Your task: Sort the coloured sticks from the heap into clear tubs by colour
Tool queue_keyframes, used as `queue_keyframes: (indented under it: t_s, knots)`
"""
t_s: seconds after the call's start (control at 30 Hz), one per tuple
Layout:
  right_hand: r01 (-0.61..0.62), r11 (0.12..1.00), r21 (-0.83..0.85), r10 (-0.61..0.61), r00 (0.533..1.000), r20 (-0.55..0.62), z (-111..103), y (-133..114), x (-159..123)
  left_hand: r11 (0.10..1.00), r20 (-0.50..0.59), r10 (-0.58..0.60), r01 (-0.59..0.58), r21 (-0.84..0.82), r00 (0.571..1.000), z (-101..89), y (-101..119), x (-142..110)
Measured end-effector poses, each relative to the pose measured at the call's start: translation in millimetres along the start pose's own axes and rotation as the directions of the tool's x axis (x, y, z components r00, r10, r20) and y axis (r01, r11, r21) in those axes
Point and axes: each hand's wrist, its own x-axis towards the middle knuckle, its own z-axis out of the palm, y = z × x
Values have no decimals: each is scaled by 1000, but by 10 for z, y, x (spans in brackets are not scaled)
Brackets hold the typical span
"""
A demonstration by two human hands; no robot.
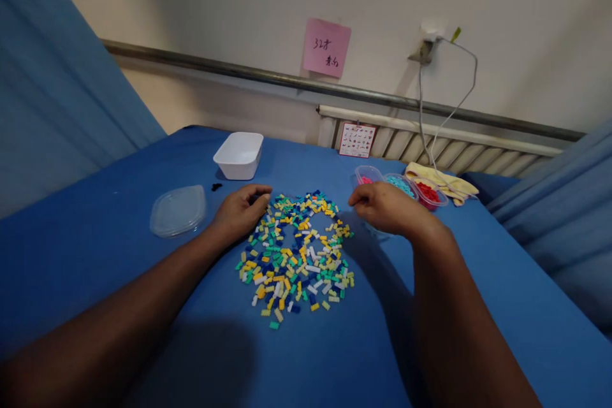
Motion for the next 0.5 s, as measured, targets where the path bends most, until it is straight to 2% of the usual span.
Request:
queue_keyframes:
  t_s: [0.1,0.2,0.27,0.37,0.43,0.5]
  knots:
    - [-161,974,-161,152,986,-67,-132,206,-86,989,22,129,-130,75,991,-39,56,-28]
    - [-173,952,-253,157,984,-81,-120,143,-76,945,132,288,-304,122,949,-47,197,-91]
    - [-117,962,-248,102,992,-72,-25,-40,0,903,276,362,-409,134,890,-13,309,-146]
    - [-43,972,-232,38,999,-28,230,-369,160,847,502,368,-505,166,782,65,439,-220]
    - [-39,969,-244,47,998,28,430,-528,244,823,586,356,-541,172,728,88,488,-254]
    - [-63,963,-261,84,994,72,599,-603,290,811,620,379,-569,135,687,59,523,-279]
